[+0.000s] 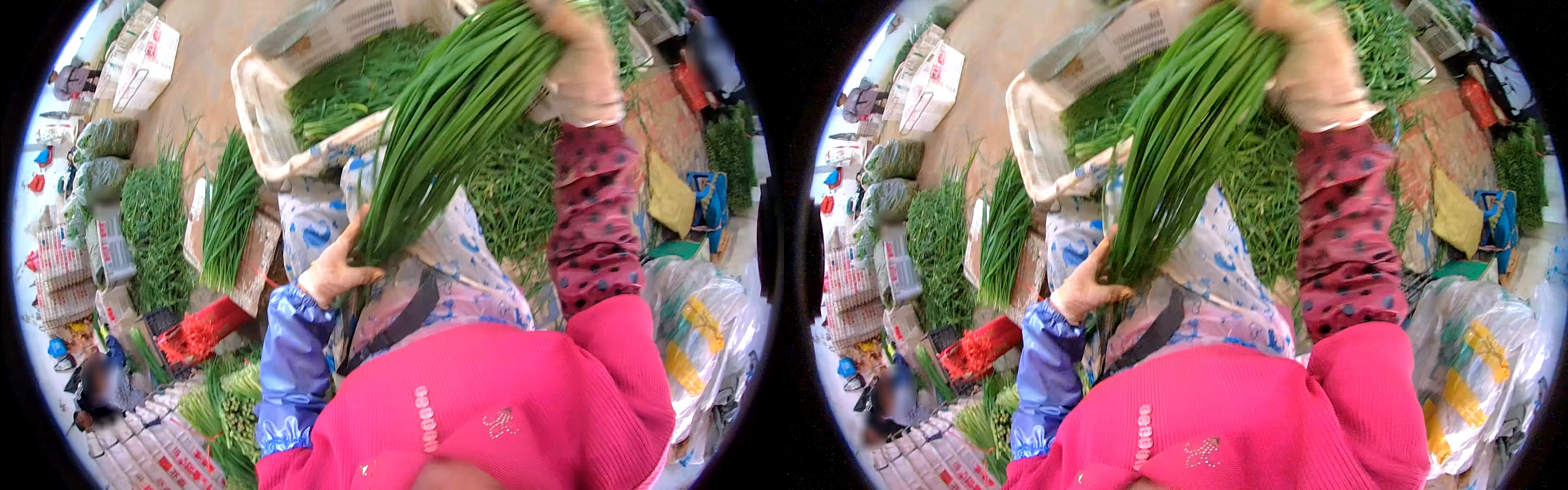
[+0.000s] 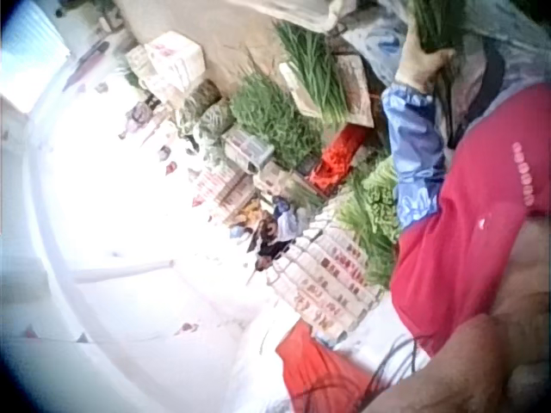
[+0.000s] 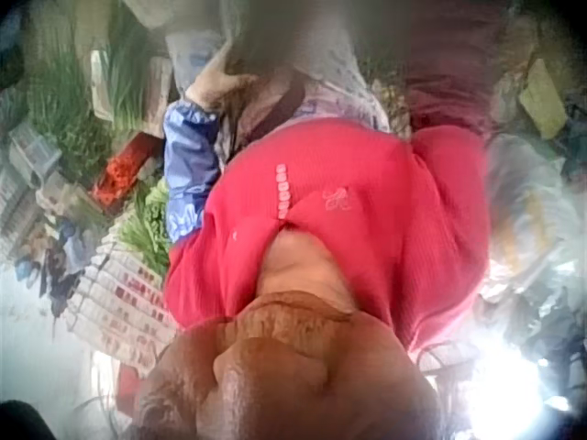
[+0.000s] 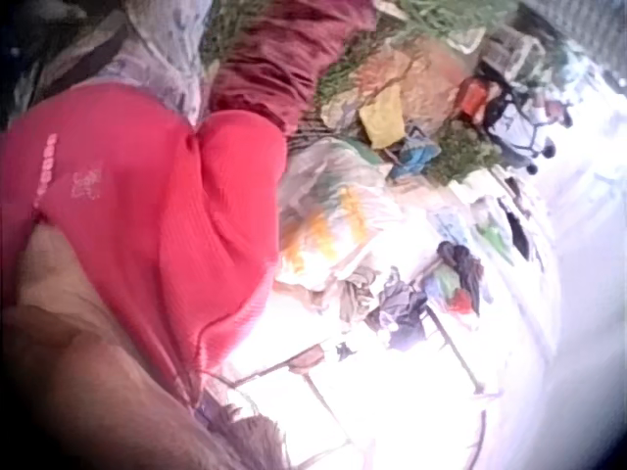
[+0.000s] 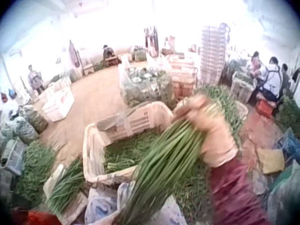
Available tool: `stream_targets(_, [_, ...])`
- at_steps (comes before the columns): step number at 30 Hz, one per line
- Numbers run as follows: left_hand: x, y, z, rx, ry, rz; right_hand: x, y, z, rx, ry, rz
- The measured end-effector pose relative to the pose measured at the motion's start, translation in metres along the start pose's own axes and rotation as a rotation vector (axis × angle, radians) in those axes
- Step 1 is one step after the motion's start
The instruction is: The person sorts green onions from a basket, gathers them into a bunch by hand, and ties them with a red string.
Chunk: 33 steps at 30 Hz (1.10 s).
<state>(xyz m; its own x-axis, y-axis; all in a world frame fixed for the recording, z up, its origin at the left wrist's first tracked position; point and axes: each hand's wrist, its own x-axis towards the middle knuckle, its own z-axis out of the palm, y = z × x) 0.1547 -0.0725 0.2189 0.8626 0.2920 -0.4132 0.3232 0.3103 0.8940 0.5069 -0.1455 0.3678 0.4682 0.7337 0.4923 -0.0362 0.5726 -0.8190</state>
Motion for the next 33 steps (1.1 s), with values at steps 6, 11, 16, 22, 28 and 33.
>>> stream_targets(6, [-0.006, 0.010, -0.042, 0.321, -0.030, -0.130, 0.110, -0.065, -0.061, -1.374, -0.164, -0.324])
stream_targets(11, [0.036, 0.093, -0.027, 0.337, -0.084, 0.323, 0.061, -0.075, 0.028, -0.684, -0.310, 0.338])
stream_targets(16, [0.060, 0.105, 0.011, -0.252, -0.214, 0.691, 0.019, 0.001, 0.118, -0.071, -0.668, 0.813])
stream_targets(22, [0.047, 0.075, 0.046, -0.913, -0.051, 0.520, -0.007, 0.041, 0.157, -0.146, -0.617, 0.401])
stream_targets(28, [0.017, 0.075, 0.031, -0.752, -0.153, 0.564, 0.014, 0.050, 0.179, -0.499, -1.083, -0.363])
stream_targets(33, [0.033, 0.053, 0.030, -1.091, -0.084, 0.433, 0.008, 0.076, 0.202, -0.682, -1.271, -0.089])
